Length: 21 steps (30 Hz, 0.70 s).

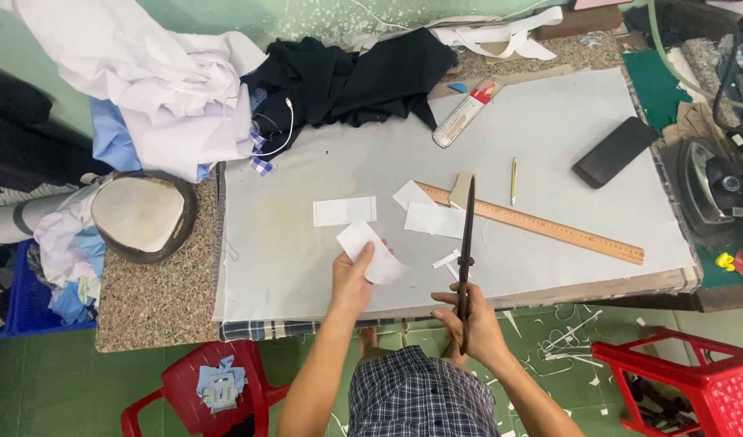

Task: The person uses shears to cut a large sheet of white paper along drawn lines on a table. They trim the edges and separate the paper into several smaller rectangular pieces, which are left on the table.

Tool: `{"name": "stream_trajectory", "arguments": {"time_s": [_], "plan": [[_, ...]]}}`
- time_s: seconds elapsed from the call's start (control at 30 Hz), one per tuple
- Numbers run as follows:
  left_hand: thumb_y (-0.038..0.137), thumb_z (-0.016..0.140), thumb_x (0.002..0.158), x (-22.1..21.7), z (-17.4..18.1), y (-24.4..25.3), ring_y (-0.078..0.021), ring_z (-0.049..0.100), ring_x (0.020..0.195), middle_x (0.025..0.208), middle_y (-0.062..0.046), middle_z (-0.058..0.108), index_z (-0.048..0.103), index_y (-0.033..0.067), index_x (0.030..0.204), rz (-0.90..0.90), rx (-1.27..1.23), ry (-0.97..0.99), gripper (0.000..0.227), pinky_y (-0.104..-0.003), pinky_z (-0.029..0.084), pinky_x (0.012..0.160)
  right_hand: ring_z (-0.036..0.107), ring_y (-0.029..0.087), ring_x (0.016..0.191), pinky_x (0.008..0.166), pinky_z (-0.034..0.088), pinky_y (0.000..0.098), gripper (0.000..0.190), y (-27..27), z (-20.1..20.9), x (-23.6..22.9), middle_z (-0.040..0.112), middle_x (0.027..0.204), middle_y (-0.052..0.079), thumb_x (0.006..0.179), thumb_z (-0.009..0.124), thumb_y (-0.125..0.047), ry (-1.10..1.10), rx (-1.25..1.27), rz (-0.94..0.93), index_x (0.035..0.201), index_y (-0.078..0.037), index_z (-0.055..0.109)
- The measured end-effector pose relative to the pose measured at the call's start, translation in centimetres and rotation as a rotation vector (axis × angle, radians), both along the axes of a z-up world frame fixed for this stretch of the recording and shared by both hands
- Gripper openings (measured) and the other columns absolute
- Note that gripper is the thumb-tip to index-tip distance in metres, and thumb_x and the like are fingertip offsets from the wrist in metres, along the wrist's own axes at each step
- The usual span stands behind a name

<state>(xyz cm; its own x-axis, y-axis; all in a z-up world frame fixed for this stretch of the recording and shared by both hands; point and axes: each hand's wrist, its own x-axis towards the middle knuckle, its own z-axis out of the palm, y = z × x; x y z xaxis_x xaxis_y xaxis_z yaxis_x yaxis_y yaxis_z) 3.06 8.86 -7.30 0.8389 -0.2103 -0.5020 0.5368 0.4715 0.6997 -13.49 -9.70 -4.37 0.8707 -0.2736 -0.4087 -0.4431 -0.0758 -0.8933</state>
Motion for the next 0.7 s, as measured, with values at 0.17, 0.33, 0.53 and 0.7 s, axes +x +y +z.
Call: {"name": "stream_trajectory", "arguments": {"time_s": [0.17,0.33,0.53,0.7], "plan": [[0.014,0.067,0.098,-5.9,5.8,-4.4,-0.0333,0.071,0.113,0.122,-0.023,0.073,0.065,-0.0018,0.122,0.148,-0.116,0.019,0.029,-0.046,0.059,0.097,0.064,0.022,0.04,0.039,0.05,0.0302,0.053,1.3,-0.4,1.6,0.079,0.092,0.024,0.08,0.081,0.004,-0.279,0.298,-0.212,0.119,0.0,0.046],[0.052,0.071,0.087,-8.2,3.3,-4.7,-0.0388,0.06,0.13,0.139,-0.026,0.065,0.058,0.0045,0.134,-0.07,-0.298,-0.268,0.068,-0.052,0.053,0.106,0.057,0.019,0.033,0.032,0.045,0.0261,0.05,-0.8,1.7,2.2,0.073,0.071,0.02,0.079,0.079,0.006,-0.385,0.352,-0.214,0.117,0.0,0.045],[0.004,0.071,0.091,-6.0,1.9,-4.5,-0.0256,0.06,0.127,0.142,-0.013,0.065,0.052,0.0083,0.145,-0.062,0.013,-0.401,0.057,-0.045,0.055,0.106,0.066,0.019,0.037,0.039,0.05,0.0266,0.046,-1.9,3.1,1.1,0.078,0.072,0.015,0.079,0.086,-0.007,-0.427,0.074,0.004,0.118,0.0,0.063],[0.011,0.077,0.083,-3.0,8.9,-5.1,-0.0336,0.065,0.125,0.137,-0.016,0.066,0.048,0.008,0.15,0.307,-0.15,-0.331,0.073,-0.046,0.058,0.102,0.047,0.004,0.053,0.045,0.045,0.0195,0.041,0.6,3.4,-1.7,0.053,0.079,-0.002,0.105,0.048,-0.039,-0.324,0.306,0.494,0.129,-0.006,0.043]]}}
